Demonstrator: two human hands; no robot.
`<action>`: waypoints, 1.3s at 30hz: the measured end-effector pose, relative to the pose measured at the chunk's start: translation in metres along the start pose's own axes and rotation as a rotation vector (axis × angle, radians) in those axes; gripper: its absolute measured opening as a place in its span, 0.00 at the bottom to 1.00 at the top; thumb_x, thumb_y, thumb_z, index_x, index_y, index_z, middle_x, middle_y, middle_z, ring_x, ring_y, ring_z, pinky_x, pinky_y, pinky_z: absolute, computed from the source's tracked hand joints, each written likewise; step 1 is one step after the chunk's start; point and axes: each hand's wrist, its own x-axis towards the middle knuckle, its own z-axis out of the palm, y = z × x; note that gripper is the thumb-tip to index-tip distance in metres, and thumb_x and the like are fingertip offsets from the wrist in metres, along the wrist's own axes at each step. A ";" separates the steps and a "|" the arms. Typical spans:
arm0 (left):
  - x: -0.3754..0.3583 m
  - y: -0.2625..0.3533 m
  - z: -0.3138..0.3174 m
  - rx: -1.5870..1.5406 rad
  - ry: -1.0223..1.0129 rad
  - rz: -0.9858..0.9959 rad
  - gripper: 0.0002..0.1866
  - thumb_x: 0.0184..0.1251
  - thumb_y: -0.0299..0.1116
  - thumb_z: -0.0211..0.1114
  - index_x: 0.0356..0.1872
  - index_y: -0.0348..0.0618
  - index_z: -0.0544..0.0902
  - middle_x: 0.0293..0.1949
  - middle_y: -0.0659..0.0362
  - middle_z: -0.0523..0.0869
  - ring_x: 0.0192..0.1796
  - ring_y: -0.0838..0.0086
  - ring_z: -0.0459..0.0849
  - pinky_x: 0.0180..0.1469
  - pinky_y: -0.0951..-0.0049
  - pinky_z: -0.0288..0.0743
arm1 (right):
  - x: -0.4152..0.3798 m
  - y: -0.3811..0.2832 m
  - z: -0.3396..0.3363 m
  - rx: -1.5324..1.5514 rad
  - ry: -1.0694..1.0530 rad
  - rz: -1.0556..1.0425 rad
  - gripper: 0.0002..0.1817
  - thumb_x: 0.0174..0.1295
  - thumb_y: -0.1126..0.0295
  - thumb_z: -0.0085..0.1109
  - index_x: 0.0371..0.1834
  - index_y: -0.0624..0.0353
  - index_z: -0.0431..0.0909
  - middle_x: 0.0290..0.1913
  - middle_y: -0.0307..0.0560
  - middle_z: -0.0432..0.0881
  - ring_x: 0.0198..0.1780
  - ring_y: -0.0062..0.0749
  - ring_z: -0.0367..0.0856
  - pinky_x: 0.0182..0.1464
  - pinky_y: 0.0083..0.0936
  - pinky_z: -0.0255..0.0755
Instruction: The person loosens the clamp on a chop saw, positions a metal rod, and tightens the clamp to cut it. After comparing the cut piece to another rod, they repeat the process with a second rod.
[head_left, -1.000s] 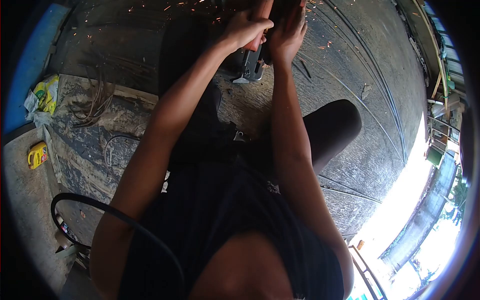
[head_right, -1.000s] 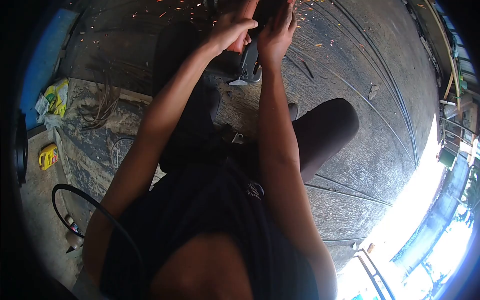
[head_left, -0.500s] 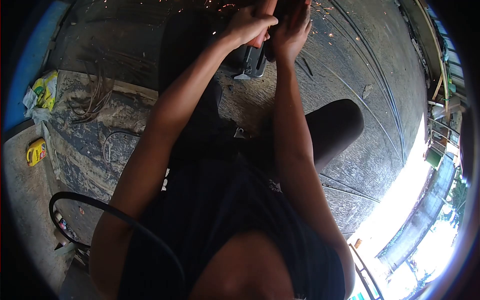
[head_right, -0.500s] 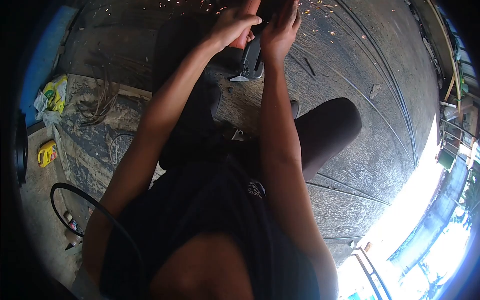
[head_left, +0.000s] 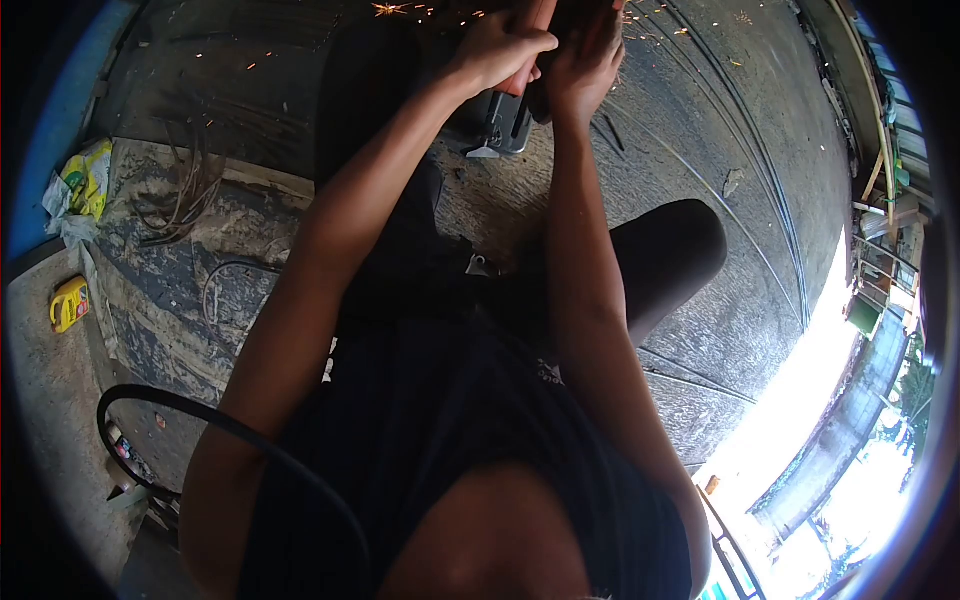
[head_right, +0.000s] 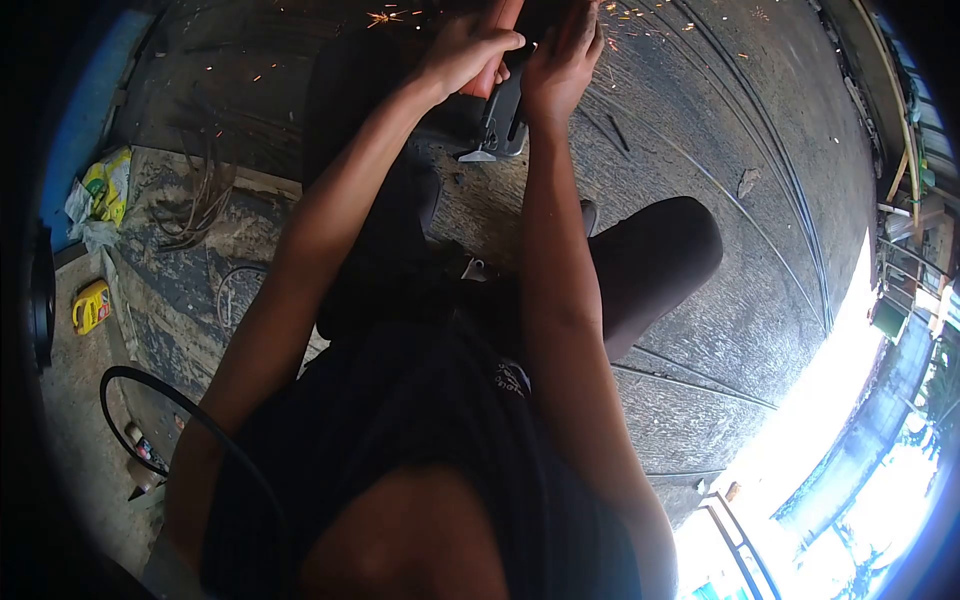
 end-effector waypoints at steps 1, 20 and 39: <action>-0.001 0.000 0.000 -0.001 0.001 -0.001 0.16 0.63 0.42 0.68 0.28 0.37 0.82 0.21 0.59 0.83 0.23 0.74 0.83 0.26 0.70 0.76 | 0.000 0.001 0.001 -0.016 0.012 -0.013 0.32 0.67 0.70 0.53 0.75 0.62 0.59 0.68 0.64 0.69 0.65 0.64 0.69 0.64 0.49 0.66; 0.004 -0.010 0.002 -0.091 0.035 0.093 0.17 0.62 0.37 0.69 0.43 0.34 0.78 0.23 0.58 0.81 0.22 0.73 0.82 0.25 0.69 0.77 | -0.002 0.001 0.001 -0.003 -0.061 0.055 0.33 0.66 0.68 0.54 0.74 0.62 0.59 0.69 0.63 0.68 0.67 0.63 0.67 0.66 0.50 0.63; 0.000 -0.008 -0.001 0.022 -0.029 0.146 0.17 0.62 0.38 0.70 0.42 0.32 0.81 0.24 0.55 0.84 0.23 0.73 0.85 0.27 0.72 0.81 | 0.017 -0.028 -0.015 0.301 -0.025 0.004 0.27 0.68 0.68 0.51 0.71 0.62 0.65 0.64 0.63 0.74 0.65 0.60 0.73 0.64 0.48 0.67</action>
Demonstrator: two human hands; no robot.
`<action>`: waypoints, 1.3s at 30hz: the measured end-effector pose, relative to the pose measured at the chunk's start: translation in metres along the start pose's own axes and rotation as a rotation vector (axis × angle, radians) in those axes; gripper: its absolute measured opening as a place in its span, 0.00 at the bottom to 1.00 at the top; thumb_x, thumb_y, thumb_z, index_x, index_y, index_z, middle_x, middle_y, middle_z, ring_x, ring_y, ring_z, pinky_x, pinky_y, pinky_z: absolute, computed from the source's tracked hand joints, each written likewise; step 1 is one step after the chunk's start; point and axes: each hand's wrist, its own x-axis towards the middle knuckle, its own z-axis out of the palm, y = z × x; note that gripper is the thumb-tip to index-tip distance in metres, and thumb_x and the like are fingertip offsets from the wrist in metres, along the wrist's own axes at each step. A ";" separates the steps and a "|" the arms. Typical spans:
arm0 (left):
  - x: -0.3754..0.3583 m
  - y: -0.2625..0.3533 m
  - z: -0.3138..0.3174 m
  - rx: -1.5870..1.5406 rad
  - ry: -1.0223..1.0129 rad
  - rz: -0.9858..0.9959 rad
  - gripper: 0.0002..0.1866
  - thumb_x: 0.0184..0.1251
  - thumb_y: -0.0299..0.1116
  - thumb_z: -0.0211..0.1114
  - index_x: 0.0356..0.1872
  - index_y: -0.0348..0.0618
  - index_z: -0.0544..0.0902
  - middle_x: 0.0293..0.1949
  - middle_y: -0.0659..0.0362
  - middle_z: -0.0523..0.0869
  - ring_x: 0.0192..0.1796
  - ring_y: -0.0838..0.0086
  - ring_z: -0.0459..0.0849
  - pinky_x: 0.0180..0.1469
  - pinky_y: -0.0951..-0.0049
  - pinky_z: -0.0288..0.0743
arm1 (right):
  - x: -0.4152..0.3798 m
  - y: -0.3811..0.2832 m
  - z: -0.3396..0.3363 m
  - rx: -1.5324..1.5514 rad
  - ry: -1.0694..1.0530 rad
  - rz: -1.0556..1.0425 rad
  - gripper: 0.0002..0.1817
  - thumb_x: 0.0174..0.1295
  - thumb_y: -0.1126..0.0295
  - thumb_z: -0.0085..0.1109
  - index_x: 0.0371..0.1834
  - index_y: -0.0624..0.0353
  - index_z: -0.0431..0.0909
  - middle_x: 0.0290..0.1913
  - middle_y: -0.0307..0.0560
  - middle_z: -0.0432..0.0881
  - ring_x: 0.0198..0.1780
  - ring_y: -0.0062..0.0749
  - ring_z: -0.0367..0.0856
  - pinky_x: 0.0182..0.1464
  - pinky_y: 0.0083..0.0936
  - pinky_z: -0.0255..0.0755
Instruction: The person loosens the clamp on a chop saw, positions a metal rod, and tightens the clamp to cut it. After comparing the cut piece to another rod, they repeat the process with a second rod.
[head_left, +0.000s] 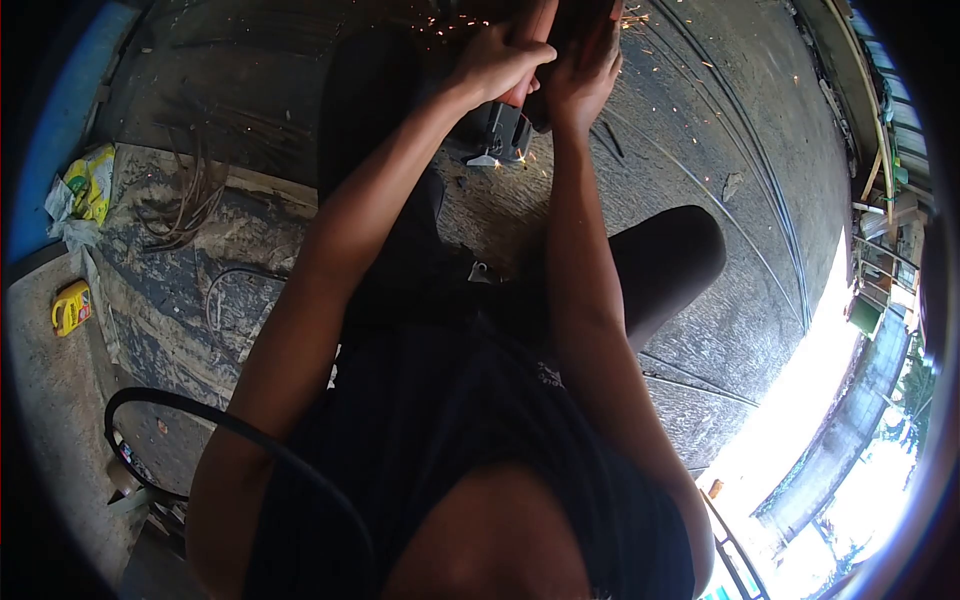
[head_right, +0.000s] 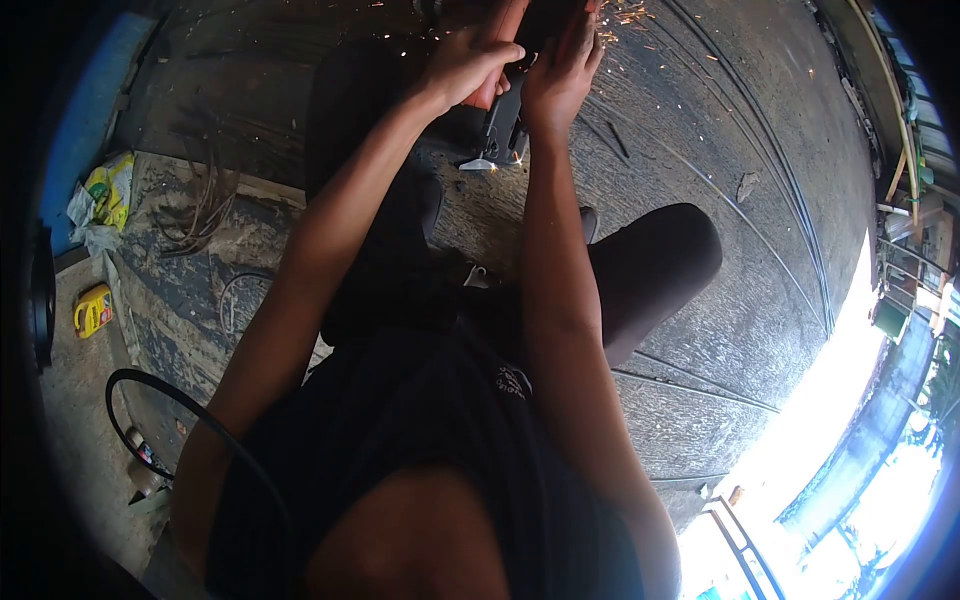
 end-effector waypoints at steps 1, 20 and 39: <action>0.000 0.000 0.000 0.000 0.000 0.001 0.17 0.62 0.38 0.70 0.42 0.32 0.81 0.24 0.55 0.84 0.23 0.73 0.85 0.27 0.72 0.81 | -0.006 0.011 0.002 -0.071 0.014 -0.006 0.28 0.68 0.68 0.52 0.72 0.62 0.65 0.65 0.63 0.74 0.65 0.60 0.72 0.65 0.48 0.66; 0.000 -0.001 0.000 -0.006 0.009 0.030 0.16 0.62 0.38 0.70 0.40 0.33 0.82 0.22 0.56 0.84 0.23 0.73 0.86 0.27 0.73 0.80 | -0.021 0.037 0.006 -0.210 0.070 -0.096 0.33 0.62 0.74 0.58 0.72 0.67 0.61 0.68 0.64 0.70 0.65 0.64 0.69 0.66 0.48 0.64; 0.000 -0.004 0.001 -0.027 0.031 0.039 0.16 0.60 0.38 0.70 0.37 0.32 0.82 0.23 0.55 0.84 0.22 0.71 0.86 0.25 0.71 0.81 | -0.025 0.040 0.006 -0.222 0.086 -0.063 0.34 0.61 0.73 0.60 0.71 0.68 0.62 0.66 0.65 0.72 0.64 0.63 0.70 0.65 0.48 0.66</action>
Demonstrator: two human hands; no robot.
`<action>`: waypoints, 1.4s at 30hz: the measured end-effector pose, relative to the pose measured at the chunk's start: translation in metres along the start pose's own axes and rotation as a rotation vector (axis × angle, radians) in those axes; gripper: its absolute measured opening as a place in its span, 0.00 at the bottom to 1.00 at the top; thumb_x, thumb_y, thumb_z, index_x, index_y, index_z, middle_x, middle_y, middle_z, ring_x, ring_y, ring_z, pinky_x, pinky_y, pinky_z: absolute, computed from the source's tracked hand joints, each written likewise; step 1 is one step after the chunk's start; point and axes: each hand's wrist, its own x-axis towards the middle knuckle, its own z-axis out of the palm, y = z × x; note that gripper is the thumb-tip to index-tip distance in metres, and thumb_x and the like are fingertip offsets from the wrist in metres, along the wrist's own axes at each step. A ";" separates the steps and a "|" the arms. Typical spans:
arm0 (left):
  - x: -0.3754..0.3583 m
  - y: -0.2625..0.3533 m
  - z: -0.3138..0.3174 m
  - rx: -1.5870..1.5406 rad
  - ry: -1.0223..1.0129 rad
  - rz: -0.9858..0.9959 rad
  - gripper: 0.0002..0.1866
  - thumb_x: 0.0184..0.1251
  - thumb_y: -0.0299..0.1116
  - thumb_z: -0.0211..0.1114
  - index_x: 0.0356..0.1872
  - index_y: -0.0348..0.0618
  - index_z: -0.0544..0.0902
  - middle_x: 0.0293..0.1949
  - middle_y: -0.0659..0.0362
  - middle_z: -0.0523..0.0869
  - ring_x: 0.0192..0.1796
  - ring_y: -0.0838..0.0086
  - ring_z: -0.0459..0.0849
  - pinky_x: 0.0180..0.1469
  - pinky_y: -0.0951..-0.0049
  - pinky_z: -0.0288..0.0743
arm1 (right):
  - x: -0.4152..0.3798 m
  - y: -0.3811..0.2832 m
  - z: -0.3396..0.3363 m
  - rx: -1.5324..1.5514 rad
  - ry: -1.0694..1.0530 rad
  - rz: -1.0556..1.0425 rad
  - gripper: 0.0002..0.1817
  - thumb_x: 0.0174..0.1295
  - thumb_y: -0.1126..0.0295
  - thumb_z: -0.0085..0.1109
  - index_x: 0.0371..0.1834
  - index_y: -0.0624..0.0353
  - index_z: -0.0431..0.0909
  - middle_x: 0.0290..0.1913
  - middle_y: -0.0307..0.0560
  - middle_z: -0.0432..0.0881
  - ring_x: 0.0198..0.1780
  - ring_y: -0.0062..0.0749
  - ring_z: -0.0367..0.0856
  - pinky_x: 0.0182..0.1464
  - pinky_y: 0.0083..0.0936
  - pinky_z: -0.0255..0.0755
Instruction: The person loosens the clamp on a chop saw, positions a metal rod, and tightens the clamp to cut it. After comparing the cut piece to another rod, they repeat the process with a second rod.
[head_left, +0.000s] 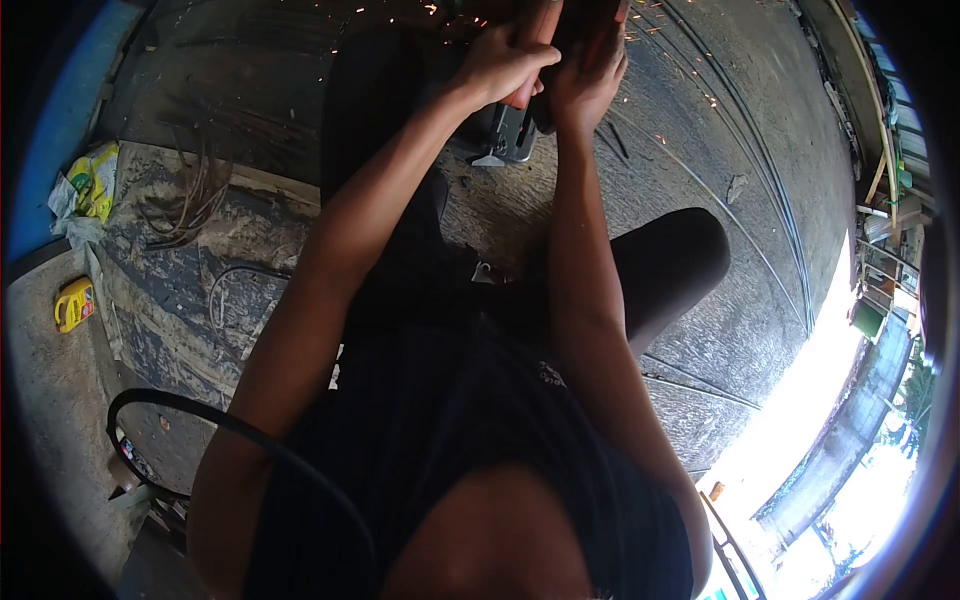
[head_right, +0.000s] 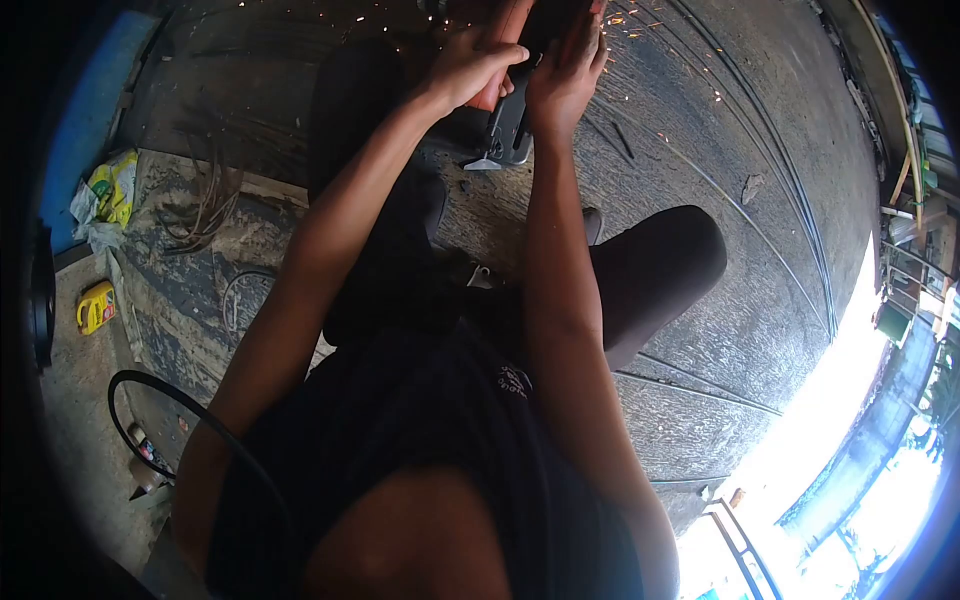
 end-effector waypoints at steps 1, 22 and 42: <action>0.000 0.000 -0.001 0.001 0.000 -0.001 0.16 0.60 0.38 0.70 0.37 0.32 0.82 0.23 0.55 0.84 0.22 0.71 0.86 0.25 0.71 0.81 | 0.000 -0.001 0.000 0.010 -0.003 0.015 0.34 0.61 0.74 0.60 0.72 0.67 0.62 0.66 0.65 0.72 0.64 0.62 0.70 0.65 0.48 0.66; 0.001 -0.001 -0.002 0.022 -0.037 -0.015 0.18 0.62 0.38 0.70 0.44 0.33 0.81 0.25 0.55 0.85 0.24 0.73 0.86 0.28 0.72 0.81 | 0.001 -0.003 -0.002 0.020 0.003 -0.062 0.34 0.62 0.73 0.58 0.73 0.67 0.61 0.68 0.65 0.70 0.66 0.63 0.69 0.66 0.48 0.65; -0.002 -0.001 0.000 -0.040 -0.015 0.006 0.18 0.59 0.38 0.70 0.42 0.31 0.81 0.24 0.54 0.85 0.23 0.71 0.86 0.26 0.71 0.82 | 0.001 -0.005 -0.004 0.021 -0.059 0.051 0.33 0.64 0.71 0.56 0.73 0.64 0.61 0.65 0.68 0.71 0.63 0.66 0.70 0.63 0.51 0.68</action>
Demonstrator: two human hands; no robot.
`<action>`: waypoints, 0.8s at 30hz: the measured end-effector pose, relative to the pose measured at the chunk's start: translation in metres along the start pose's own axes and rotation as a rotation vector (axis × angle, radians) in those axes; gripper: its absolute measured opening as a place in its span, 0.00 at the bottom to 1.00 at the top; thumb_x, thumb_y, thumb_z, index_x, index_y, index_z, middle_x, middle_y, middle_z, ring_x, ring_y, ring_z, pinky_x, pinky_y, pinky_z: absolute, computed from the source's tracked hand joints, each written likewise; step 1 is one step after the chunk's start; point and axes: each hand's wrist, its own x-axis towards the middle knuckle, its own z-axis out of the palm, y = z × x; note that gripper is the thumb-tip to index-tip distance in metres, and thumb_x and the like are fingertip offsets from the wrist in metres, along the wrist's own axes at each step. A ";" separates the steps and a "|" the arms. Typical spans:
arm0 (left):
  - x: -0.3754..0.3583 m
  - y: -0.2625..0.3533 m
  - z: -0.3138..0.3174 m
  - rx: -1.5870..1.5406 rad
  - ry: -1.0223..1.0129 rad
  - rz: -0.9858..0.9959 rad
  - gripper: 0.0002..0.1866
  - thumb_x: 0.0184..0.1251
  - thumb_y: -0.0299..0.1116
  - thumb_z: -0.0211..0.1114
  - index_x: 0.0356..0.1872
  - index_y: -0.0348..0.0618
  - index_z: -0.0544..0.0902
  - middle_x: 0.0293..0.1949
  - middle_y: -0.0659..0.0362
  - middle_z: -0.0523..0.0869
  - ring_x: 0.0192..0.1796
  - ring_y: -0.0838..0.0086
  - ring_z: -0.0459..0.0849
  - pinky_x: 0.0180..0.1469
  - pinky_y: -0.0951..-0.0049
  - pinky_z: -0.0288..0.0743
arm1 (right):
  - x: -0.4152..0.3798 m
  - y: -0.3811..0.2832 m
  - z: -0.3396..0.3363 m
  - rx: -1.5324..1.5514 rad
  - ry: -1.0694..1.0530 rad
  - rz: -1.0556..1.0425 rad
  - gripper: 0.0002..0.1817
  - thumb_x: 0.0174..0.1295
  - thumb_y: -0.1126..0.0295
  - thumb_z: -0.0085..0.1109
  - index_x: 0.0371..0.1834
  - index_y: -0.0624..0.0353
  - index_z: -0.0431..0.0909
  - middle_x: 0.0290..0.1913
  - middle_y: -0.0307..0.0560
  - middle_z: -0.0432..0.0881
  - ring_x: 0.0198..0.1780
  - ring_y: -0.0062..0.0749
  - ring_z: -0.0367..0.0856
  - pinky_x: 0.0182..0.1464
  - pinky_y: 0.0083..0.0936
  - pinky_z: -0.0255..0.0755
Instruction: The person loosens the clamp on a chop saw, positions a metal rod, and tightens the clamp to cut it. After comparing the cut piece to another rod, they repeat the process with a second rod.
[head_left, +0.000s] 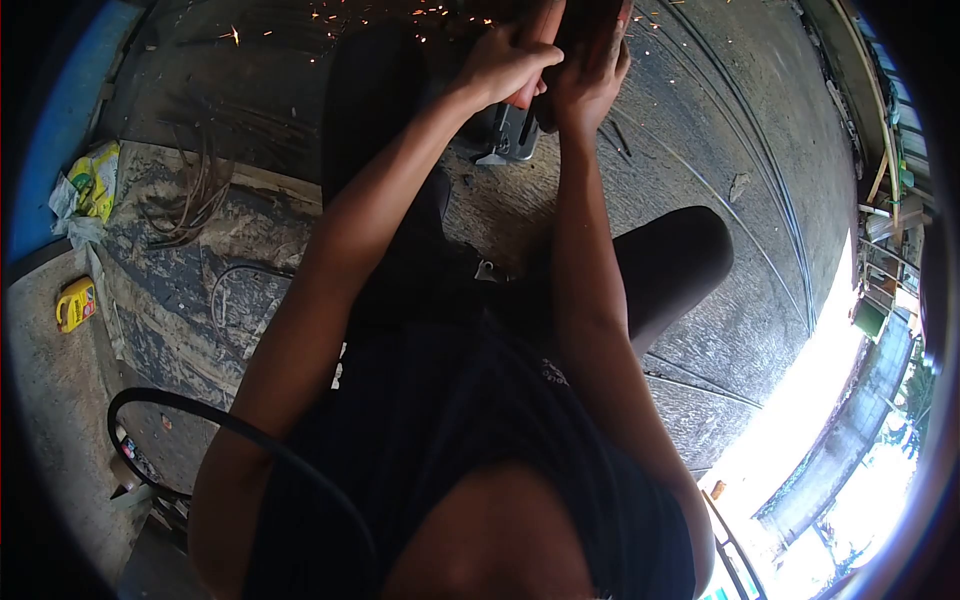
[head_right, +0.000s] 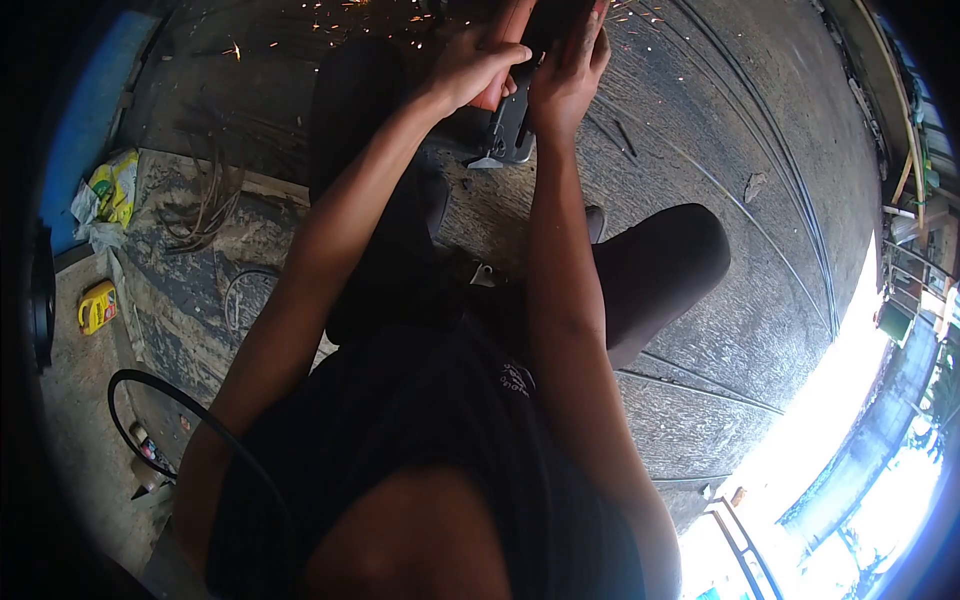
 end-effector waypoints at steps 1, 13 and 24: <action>0.000 0.000 0.000 0.000 0.000 0.000 0.18 0.59 0.38 0.70 0.42 0.31 0.81 0.24 0.54 0.85 0.23 0.71 0.86 0.26 0.71 0.82 | 0.002 -0.004 -0.001 -0.003 -0.034 0.074 0.34 0.65 0.69 0.55 0.75 0.58 0.60 0.65 0.67 0.72 0.63 0.68 0.70 0.61 0.54 0.69; -0.001 0.001 0.000 0.008 0.010 -0.014 0.17 0.59 0.38 0.70 0.39 0.31 0.81 0.24 0.53 0.85 0.22 0.70 0.86 0.25 0.70 0.82 | 0.005 -0.012 -0.003 -0.004 -0.020 0.050 0.36 0.63 0.72 0.54 0.77 0.53 0.58 0.64 0.70 0.71 0.64 0.68 0.69 0.63 0.53 0.68; -0.001 0.001 0.000 -0.002 0.006 -0.004 0.16 0.59 0.37 0.70 0.37 0.31 0.81 0.23 0.54 0.84 0.22 0.71 0.85 0.24 0.71 0.81 | -0.003 0.002 0.001 -0.032 0.021 -0.077 0.32 0.63 0.74 0.57 0.71 0.71 0.63 0.65 0.70 0.71 0.64 0.64 0.69 0.65 0.49 0.66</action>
